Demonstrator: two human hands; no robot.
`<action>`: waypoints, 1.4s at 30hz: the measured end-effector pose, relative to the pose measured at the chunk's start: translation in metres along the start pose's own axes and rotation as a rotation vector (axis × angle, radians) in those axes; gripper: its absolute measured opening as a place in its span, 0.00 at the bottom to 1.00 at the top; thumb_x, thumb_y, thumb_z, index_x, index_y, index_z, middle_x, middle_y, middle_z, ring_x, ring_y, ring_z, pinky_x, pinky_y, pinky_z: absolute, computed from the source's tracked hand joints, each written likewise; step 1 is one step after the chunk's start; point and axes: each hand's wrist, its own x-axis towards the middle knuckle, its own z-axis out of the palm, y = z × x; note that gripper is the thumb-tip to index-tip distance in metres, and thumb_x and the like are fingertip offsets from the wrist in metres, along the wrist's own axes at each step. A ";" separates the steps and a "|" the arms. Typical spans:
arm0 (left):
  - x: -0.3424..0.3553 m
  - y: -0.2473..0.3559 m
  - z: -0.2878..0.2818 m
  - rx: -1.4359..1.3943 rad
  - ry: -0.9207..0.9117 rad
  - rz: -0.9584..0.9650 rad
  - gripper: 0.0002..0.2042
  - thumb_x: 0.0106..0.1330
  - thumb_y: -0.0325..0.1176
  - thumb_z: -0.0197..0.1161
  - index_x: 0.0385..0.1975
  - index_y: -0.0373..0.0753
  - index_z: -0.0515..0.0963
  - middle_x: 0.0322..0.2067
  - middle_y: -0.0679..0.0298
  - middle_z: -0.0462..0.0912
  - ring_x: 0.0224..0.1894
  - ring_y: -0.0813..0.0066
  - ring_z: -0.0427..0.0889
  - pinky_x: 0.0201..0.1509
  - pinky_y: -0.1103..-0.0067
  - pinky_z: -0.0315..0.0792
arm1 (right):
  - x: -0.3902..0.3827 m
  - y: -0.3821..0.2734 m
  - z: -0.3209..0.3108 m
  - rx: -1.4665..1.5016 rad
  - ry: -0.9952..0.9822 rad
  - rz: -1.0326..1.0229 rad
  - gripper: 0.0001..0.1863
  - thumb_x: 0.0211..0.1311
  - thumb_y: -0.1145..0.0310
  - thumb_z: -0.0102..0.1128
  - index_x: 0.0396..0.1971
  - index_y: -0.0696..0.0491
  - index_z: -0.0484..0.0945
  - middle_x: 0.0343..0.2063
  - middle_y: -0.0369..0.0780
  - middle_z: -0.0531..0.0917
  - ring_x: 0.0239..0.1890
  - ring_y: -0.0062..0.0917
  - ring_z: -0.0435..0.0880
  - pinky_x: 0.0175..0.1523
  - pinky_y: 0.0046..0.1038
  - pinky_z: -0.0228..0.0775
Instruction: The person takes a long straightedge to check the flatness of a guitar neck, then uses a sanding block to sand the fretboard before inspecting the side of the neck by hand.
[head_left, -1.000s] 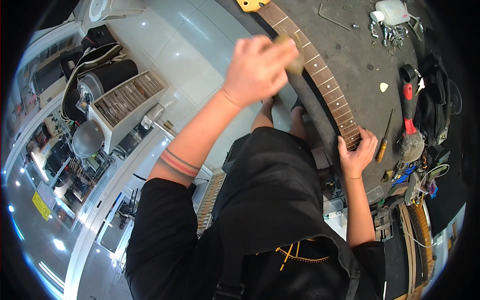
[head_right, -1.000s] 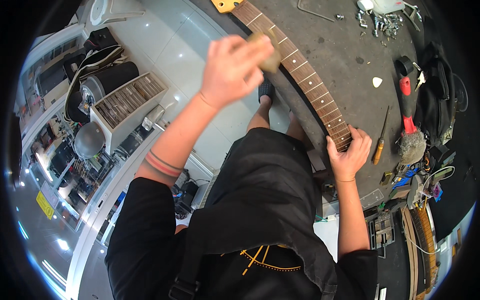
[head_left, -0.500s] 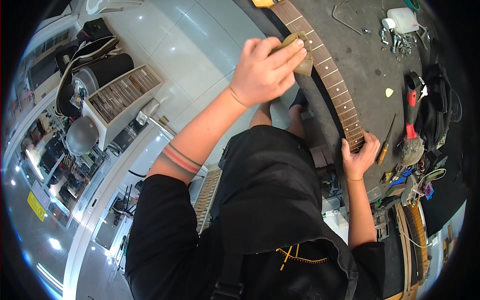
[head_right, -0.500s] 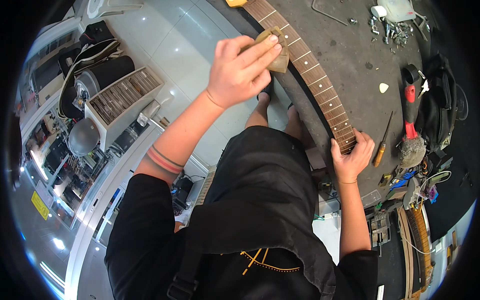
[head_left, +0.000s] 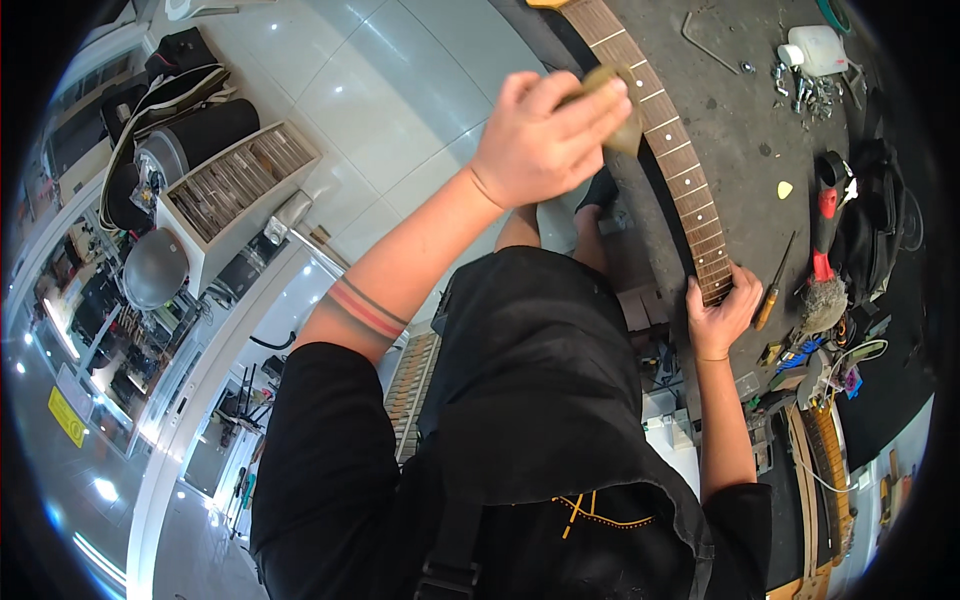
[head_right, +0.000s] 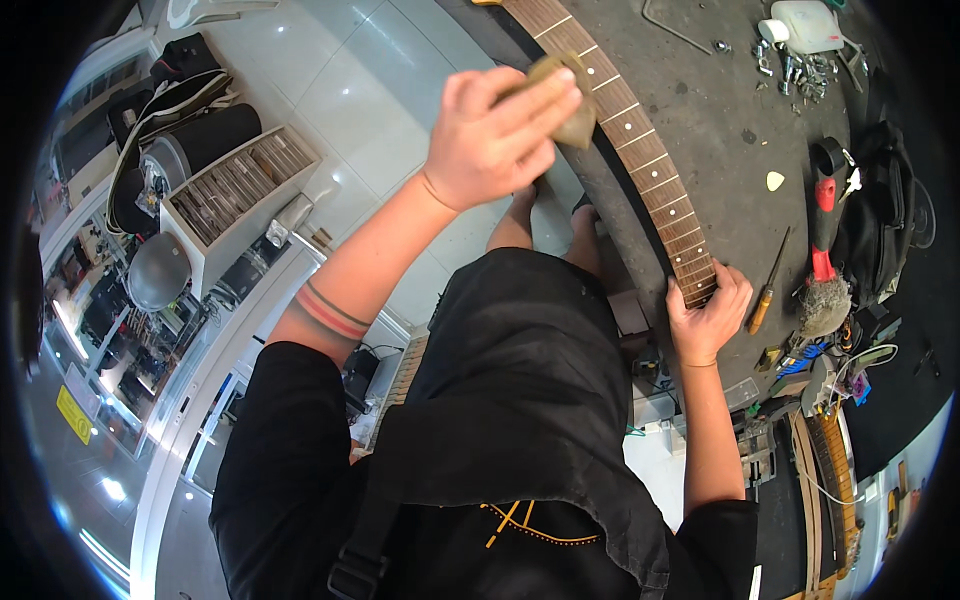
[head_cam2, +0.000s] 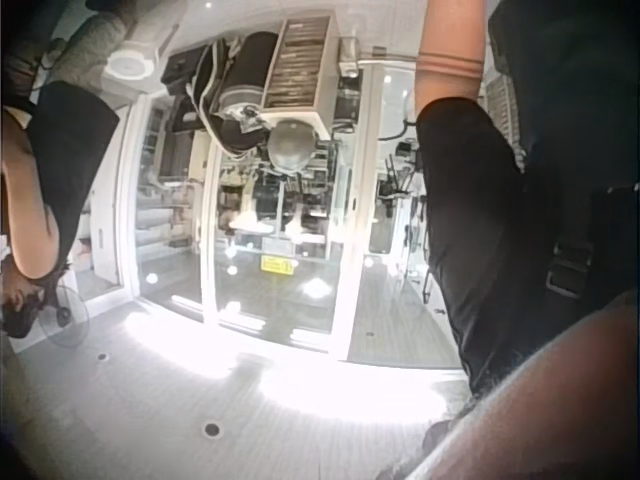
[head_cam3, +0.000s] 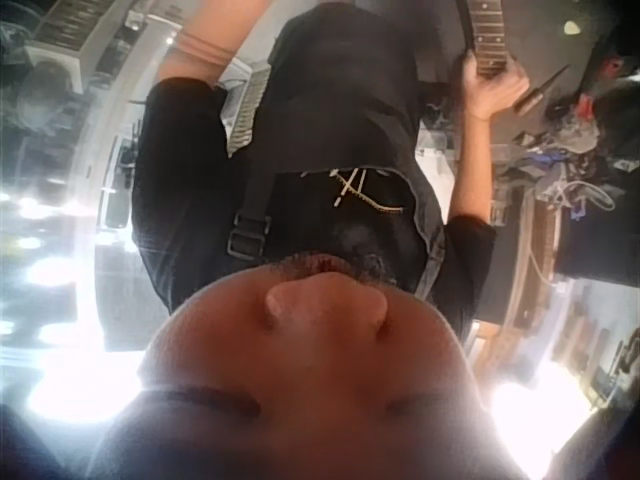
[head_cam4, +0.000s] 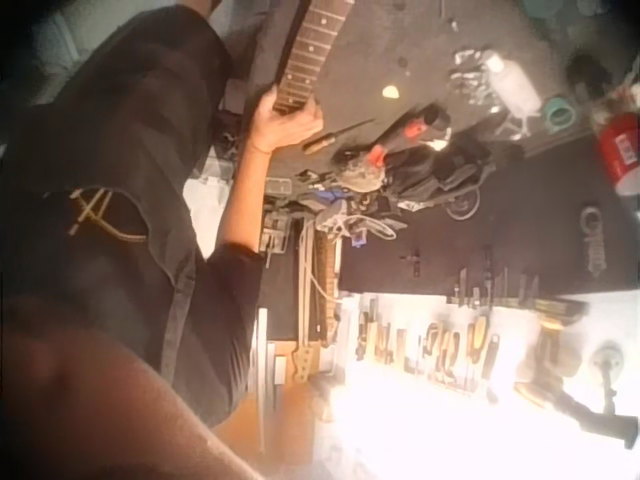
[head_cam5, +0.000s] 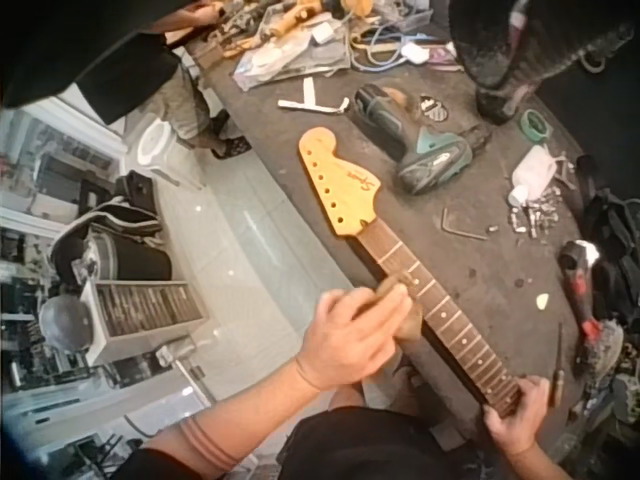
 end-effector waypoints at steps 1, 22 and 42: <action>0.001 -0.004 -0.001 0.022 -0.020 0.040 0.25 0.53 0.30 0.71 0.55 0.50 0.91 0.58 0.77 0.91 0.50 0.66 0.82 0.54 0.68 0.73 | 0.000 -0.001 0.000 -0.002 -0.001 0.005 0.37 0.52 0.56 0.84 0.60 0.54 0.78 0.50 0.48 0.82 0.54 0.49 0.80 0.61 0.48 0.73; 0.013 -0.026 0.004 0.185 0.088 -0.075 0.24 0.53 0.35 0.72 0.55 0.50 0.91 0.59 0.78 0.89 0.55 0.66 0.81 0.56 0.65 0.72 | 0.002 -0.007 -0.004 0.002 0.017 0.046 0.36 0.48 0.57 0.84 0.58 0.51 0.79 0.49 0.45 0.82 0.52 0.46 0.82 0.58 0.45 0.75; 0.070 0.074 -0.006 0.276 -0.426 -0.047 0.22 0.57 0.36 0.70 0.55 0.55 0.88 0.48 0.73 0.91 0.52 0.60 0.83 0.53 0.58 0.73 | 0.000 -0.007 -0.007 0.107 0.131 0.096 0.35 0.45 0.56 0.87 0.56 0.47 0.84 0.48 0.38 0.83 0.50 0.38 0.83 0.54 0.40 0.74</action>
